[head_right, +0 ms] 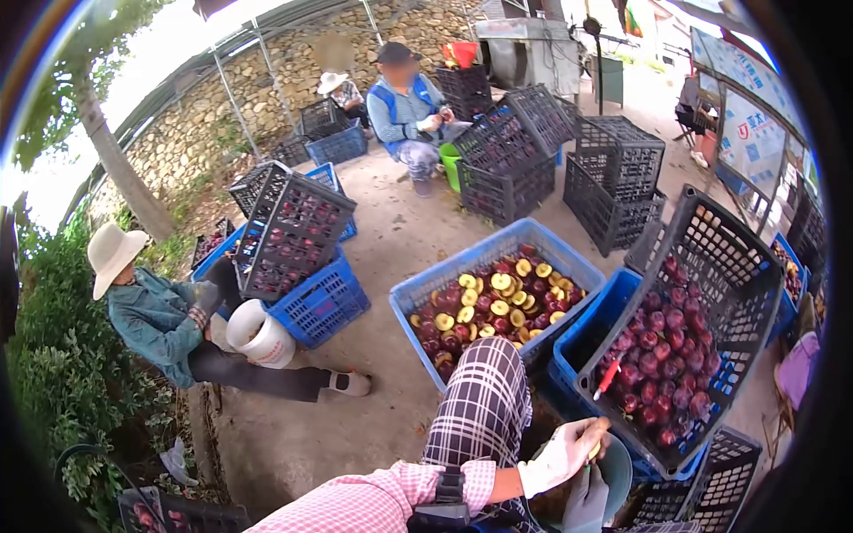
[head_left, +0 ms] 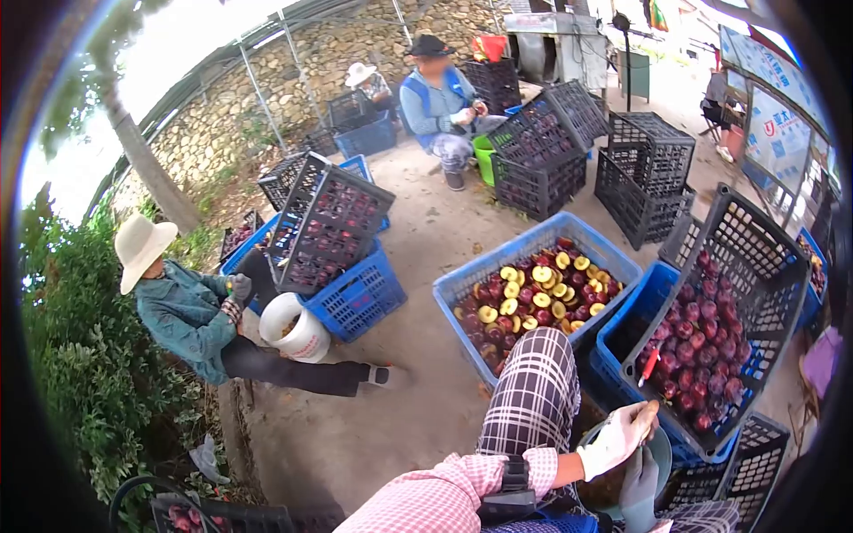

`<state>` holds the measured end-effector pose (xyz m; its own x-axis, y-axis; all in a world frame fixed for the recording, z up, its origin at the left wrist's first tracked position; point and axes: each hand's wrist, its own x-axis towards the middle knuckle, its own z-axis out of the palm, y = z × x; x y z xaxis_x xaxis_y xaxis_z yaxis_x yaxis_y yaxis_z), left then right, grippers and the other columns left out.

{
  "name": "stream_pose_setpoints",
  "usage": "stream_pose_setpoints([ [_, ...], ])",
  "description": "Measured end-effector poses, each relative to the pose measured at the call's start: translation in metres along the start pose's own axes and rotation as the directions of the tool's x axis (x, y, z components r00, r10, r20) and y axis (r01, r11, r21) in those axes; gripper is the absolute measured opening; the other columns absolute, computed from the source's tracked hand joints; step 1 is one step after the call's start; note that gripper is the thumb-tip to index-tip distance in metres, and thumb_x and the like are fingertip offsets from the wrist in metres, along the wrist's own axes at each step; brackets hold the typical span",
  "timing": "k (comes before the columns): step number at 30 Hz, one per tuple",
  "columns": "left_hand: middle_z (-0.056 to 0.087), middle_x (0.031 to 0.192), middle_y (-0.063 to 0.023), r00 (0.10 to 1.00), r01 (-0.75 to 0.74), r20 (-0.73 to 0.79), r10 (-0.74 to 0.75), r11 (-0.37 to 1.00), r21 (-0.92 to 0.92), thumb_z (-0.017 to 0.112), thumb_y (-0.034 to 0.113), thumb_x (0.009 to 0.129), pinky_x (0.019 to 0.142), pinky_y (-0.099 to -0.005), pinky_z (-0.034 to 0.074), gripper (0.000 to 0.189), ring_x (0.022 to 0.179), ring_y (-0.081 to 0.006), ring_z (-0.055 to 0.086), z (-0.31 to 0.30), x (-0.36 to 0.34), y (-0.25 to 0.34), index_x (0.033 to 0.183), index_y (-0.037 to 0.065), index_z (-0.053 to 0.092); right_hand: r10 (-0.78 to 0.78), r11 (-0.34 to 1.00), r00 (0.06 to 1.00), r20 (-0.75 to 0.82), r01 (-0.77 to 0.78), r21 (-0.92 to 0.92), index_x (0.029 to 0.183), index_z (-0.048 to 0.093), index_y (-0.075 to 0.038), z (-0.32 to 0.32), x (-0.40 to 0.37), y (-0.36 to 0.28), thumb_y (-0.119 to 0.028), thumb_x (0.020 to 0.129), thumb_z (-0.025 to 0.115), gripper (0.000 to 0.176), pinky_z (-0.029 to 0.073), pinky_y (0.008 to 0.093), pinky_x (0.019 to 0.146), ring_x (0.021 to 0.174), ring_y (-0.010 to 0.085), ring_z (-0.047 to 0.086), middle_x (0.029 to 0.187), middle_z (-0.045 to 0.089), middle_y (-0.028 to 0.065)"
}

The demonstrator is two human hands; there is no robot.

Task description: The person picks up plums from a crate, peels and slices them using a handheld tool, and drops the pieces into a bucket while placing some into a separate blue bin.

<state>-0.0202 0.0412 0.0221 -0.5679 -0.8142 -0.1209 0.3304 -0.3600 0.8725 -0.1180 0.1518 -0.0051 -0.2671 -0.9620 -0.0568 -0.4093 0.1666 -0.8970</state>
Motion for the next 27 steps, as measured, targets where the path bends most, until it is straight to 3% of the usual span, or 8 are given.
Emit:
stream_pose_setpoints([
  [3,0.054,0.067,-0.0004,0.997,0.074,0.014,-0.074,0.997,-0.01,0.052,0.041,0.104,0.059,-0.0256,0.04,0.046,0.063,-0.0076,0.048,-0.008,0.006,-0.009,0.078,0.003,0.059,-0.235,0.954,0.939,-0.252,0.173,-0.245,0.117,0.056,0.008,0.012,-0.007,0.053,-0.029,0.107,0.046,0.039,0.052,0.0361,0.078,0.086,0.0274,0.064,0.093,0.067,0.0175],
  [9,0.055,0.064,-0.0014,0.985,-0.018,0.17,-0.033,0.957,0.289,0.052,0.04,0.105,0.055,-0.0275,0.04,0.05,0.059,-0.0078,0.049,-0.005,0.003,0.018,0.075,0.0,0.06,0.219,0.547,0.88,0.421,-0.468,0.694,0.123,0.054,0.005,-0.021,-0.008,0.071,-0.028,0.102,0.056,0.039,0.051,0.0397,0.075,0.086,0.0235,0.06,0.091,0.057,0.0176],
  [11,0.056,0.064,-0.0012,0.992,-0.077,0.12,0.036,0.929,0.362,0.052,0.04,0.105,0.055,-0.0279,0.041,0.05,0.059,-0.0077,0.05,-0.001,0.003,0.022,0.075,0.0,0.06,0.064,0.981,0.991,0.116,-0.084,0.178,0.129,0.051,0.004,-0.004,-0.009,0.053,-0.021,0.099,0.058,0.039,0.051,0.04,0.077,0.089,0.0272,0.059,0.095,0.057,0.0187],
  [13,0.056,0.063,-0.0025,0.993,-0.023,0.115,-0.021,0.929,0.369,0.052,0.037,0.105,0.056,-0.029,0.042,0.048,0.058,-0.0095,0.051,0.001,0.004,0.022,0.075,0.0,0.059,-0.534,0.67,0.844,0.046,0.456,-0.585,0.135,0.049,0.003,-0.001,-0.013,0.055,-0.013,0.091,0.063,0.049,0.05,0.0426,0.084,0.095,0.0354,0.058,0.105,0.06,0.0227],
  [21,0.058,0.062,-0.0092,0.928,-0.327,0.342,0.148,0.764,0.557,0.051,0.026,0.103,0.059,-0.0336,0.046,0.04,0.058,-0.0175,0.057,0.007,0.014,0.03,0.075,-0.002,0.058,-0.522,0.769,0.853,0.001,0.471,-0.432,0.127,0.054,0.001,-0.016,-0.015,0.033,-0.021,0.096,0.058,0.038,0.052,0.04,0.071,0.081,0.0324,0.06,0.093,0.062,0.0187],
  [23,0.058,0.063,-0.0061,0.961,-0.186,0.273,0.039,0.822,0.538,0.052,0.031,0.104,0.06,-0.0321,0.047,0.044,0.061,-0.012,0.056,0.01,0.017,0.03,0.076,-0.002,0.06,0.016,0.969,1.0,0.011,-0.018,0.245,0.102,0.052,-0.006,-0.01,-0.01,0.033,-0.033,0.103,0.048,0.027,0.032,0.0307,0.047,0.052,0.0176,0.042,0.068,0.049,0.0072],
  [24,0.059,0.063,-0.0051,0.967,-0.13,0.254,-0.013,0.835,0.535,0.053,0.033,0.104,0.06,-0.0318,0.047,0.045,0.062,-0.0105,0.056,0.011,0.016,0.03,0.076,-0.001,0.061,0.263,0.789,0.953,0.148,-0.301,0.537,0.089,0.051,-0.009,-0.01,-0.01,0.029,-0.039,0.107,0.044,0.035,0.022,0.026,0.035,0.037,0.0102,0.033,0.055,0.042,0.0015],
  [27,0.061,0.065,-0.0038,0.924,-0.315,0.364,0.119,0.778,0.544,0.057,0.028,0.102,0.06,-0.0301,0.047,0.038,0.062,-0.0118,0.059,0.011,0.015,0.033,0.078,0.0,0.064,0.178,0.368,0.806,0.565,-0.587,0.722,0.084,0.051,-0.01,-0.034,-0.011,-0.028,-0.049,0.104,0.043,0.044,0.025,0.0259,0.037,0.037,0.009,0.03,0.052,0.038,-0.0005],
])
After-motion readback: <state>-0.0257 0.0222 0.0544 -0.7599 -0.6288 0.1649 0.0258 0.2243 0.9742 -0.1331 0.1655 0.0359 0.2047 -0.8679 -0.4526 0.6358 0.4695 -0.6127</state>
